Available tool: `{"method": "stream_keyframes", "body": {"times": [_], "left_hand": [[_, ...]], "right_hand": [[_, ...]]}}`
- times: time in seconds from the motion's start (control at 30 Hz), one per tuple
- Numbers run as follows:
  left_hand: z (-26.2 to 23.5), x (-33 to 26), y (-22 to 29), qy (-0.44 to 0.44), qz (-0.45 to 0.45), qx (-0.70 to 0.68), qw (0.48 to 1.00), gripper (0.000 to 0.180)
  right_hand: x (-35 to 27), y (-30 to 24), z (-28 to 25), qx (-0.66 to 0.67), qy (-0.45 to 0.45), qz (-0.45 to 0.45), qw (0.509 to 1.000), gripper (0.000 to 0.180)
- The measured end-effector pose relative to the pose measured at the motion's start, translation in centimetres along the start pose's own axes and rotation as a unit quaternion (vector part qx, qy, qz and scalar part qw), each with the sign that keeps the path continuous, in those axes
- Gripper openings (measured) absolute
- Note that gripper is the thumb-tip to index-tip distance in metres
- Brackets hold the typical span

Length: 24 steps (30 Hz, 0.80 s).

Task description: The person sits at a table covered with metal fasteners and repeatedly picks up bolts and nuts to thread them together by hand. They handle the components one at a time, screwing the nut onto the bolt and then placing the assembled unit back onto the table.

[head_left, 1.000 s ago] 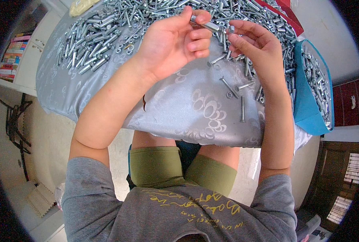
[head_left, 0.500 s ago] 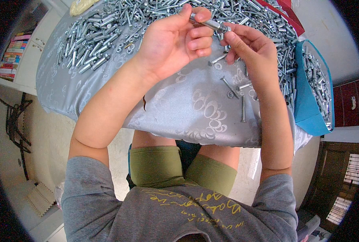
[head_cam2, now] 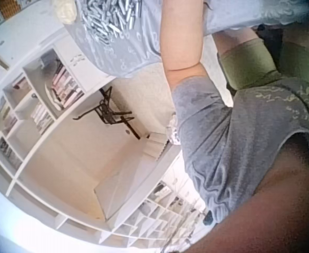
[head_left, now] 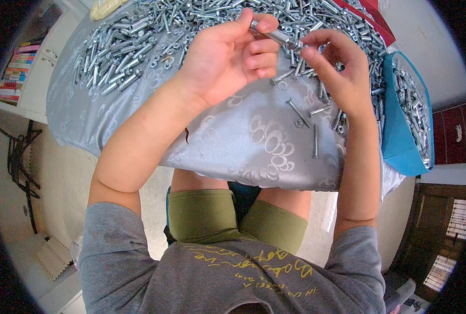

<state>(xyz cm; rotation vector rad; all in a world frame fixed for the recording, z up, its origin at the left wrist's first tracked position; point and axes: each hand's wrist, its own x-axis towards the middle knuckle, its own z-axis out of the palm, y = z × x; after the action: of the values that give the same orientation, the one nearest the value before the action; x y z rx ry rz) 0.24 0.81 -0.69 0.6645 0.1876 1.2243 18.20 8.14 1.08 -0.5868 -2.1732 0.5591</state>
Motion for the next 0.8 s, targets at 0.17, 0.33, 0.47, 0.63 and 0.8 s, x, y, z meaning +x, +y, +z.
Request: {"method": "stream_keyframes", "body": {"times": [0.17,0.33,0.47,0.63,0.8], "left_hand": [[0.0,0.1,0.1,-0.004,-0.002,0.010,1.000,0.024],[0.3,-0.1,0.0,0.000,0.005,0.028,1.000,0.025],[0.5,-0.1,-0.1,-0.004,0.016,0.093,0.996,0.027],[0.8,0.0,-0.3,-0.030,0.047,0.156,0.986,0.029],[0.5,0.0,-0.4,-0.011,0.014,0.122,0.992,0.028]], "right_hand": [[-0.1,0.0,0.3,-0.040,0.009,-0.097,0.994,0.020],[-0.2,-0.9,0.3,-0.108,0.016,-0.060,0.992,0.021],[-0.2,-0.1,0.9,-0.071,0.027,-0.143,0.987,0.019],[-0.8,-0.8,1.8,0.021,0.030,-0.069,0.997,0.023],[-0.6,-1.1,1.1,0.227,-0.157,0.261,0.925,0.060]]}}
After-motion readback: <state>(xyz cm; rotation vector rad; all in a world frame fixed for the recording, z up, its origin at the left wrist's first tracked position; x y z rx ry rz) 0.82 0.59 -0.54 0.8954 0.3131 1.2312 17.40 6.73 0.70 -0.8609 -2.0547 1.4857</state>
